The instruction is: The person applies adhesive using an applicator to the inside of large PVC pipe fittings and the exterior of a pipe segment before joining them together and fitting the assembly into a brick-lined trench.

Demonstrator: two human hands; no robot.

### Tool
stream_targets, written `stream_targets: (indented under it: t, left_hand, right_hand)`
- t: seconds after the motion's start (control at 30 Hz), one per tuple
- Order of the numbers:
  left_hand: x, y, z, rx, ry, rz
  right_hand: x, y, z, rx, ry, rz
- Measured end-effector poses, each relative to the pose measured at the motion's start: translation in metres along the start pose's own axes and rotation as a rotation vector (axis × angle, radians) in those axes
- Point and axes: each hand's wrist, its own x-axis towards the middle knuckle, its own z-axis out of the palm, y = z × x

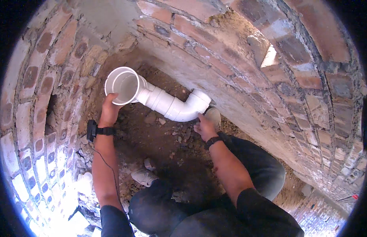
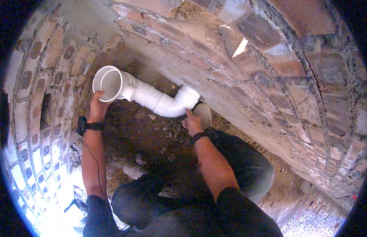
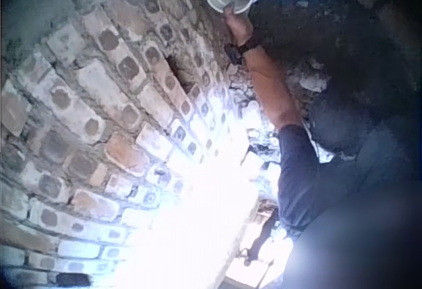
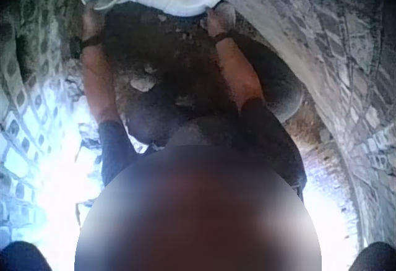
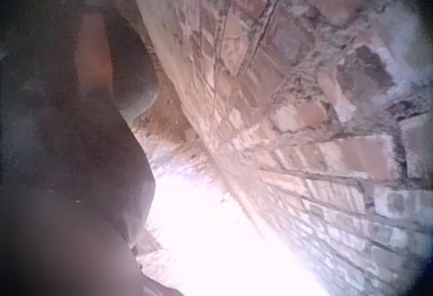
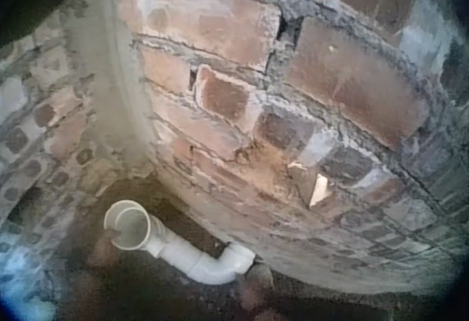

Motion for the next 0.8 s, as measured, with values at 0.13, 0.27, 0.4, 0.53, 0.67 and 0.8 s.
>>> stream_targets:
  t: [0.13,0.27,0.4,0.53,0.67,0.8]
  left_hand:
    - [0.007,-0.005,0.021,-0.024,-0.002,0.008]
    - [0.014,-0.008,0.02,-0.065,0.096,-0.057]
    - [0.01,0.002,0.03,0.022,0.066,-0.044]
    - [0.005,0.012,0.035,0.056,0.068,-0.06]
    - [0.004,0.018,0.041,0.009,0.047,-0.038]
    - [0.013,0.009,0.03,-0.003,0.034,-0.026]
  right_hand:
    - [0.018,-0.003,-0.017,-0.05,-0.106,-0.052]
    - [0.025,-0.022,0.003,0.134,-0.186,-0.051]
    - [0.016,-0.024,0.012,0.242,-0.14,-0.052]
    - [0.021,-0.025,0.011,0.267,-0.06,-0.058]
    - [0.023,-0.019,0.015,0.291,-0.032,-0.135]
    - [0.032,-0.021,0.017,0.272,-0.015,-0.151]
